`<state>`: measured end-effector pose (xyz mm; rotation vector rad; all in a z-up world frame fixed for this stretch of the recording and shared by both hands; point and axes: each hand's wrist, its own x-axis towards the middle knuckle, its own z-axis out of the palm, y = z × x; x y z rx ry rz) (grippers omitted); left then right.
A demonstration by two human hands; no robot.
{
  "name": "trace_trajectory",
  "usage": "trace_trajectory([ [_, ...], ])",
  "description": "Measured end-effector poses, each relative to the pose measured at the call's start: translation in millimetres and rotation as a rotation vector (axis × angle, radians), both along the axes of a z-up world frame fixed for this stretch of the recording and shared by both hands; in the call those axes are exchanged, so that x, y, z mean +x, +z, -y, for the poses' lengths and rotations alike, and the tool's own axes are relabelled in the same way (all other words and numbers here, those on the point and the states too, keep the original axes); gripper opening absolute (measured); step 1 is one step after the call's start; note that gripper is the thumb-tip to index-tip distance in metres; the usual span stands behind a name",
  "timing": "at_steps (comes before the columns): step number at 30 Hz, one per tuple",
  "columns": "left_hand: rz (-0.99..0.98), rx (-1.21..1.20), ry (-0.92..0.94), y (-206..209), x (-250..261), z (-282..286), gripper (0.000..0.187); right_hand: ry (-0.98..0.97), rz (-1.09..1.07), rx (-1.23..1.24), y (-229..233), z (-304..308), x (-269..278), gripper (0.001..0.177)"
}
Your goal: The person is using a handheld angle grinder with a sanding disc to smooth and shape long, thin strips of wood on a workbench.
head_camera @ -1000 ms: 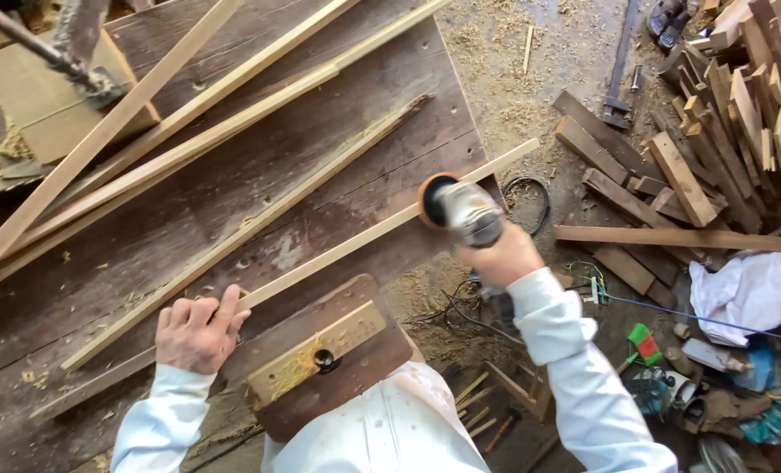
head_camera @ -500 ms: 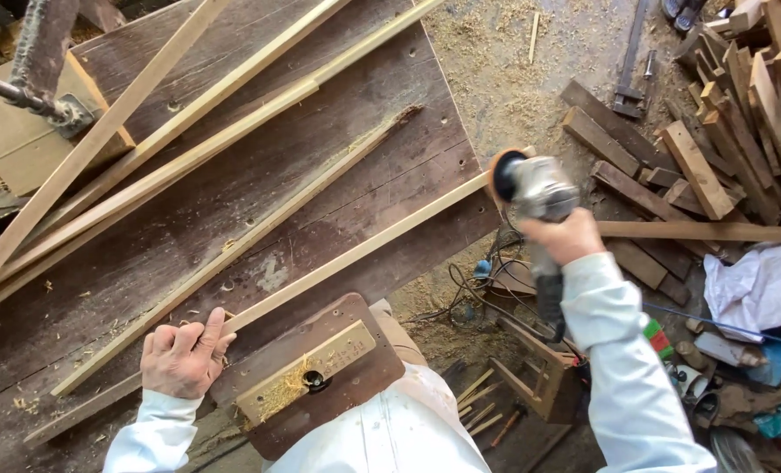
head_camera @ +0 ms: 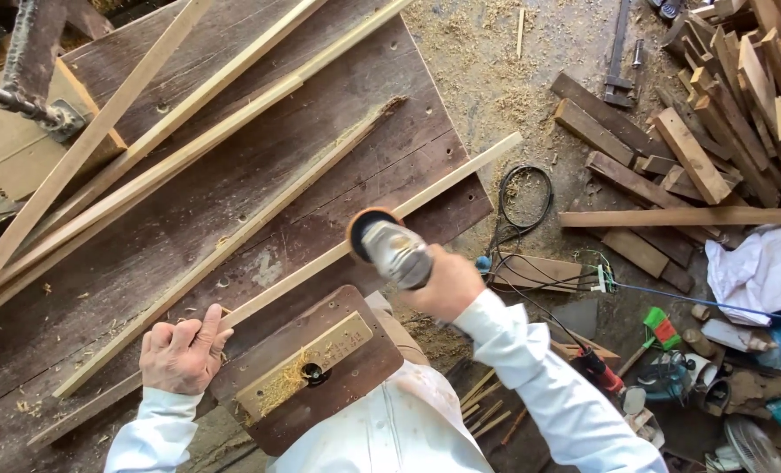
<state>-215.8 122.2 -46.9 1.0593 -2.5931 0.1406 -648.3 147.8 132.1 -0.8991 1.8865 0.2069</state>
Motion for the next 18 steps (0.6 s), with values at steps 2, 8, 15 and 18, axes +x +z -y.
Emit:
trace_trajectory([
  [2, 0.0, -0.009, -0.009, 1.3, -0.7, 1.2, 0.048, -0.164, -0.077, -0.016, 8.9, 1.1, -17.7, 0.048],
  [8, -0.008, -0.007, -0.006, -5.6, 1.7, 0.1, 0.048, -0.456, -0.207, -0.018, 16.5, 6.4, -83.6, 0.039],
  [15, 0.004, 0.002, -0.001, -3.9, -1.0, 1.9, 0.051, -0.658, -0.268, -0.096, -8.9, 2.7, -186.9, 0.046],
  [18, 0.0, 0.024, -0.011, 20.7, -9.6, 10.9, 0.041, -0.81, -0.278, -0.325, -20.5, -9.8, -221.4, 0.041],
])
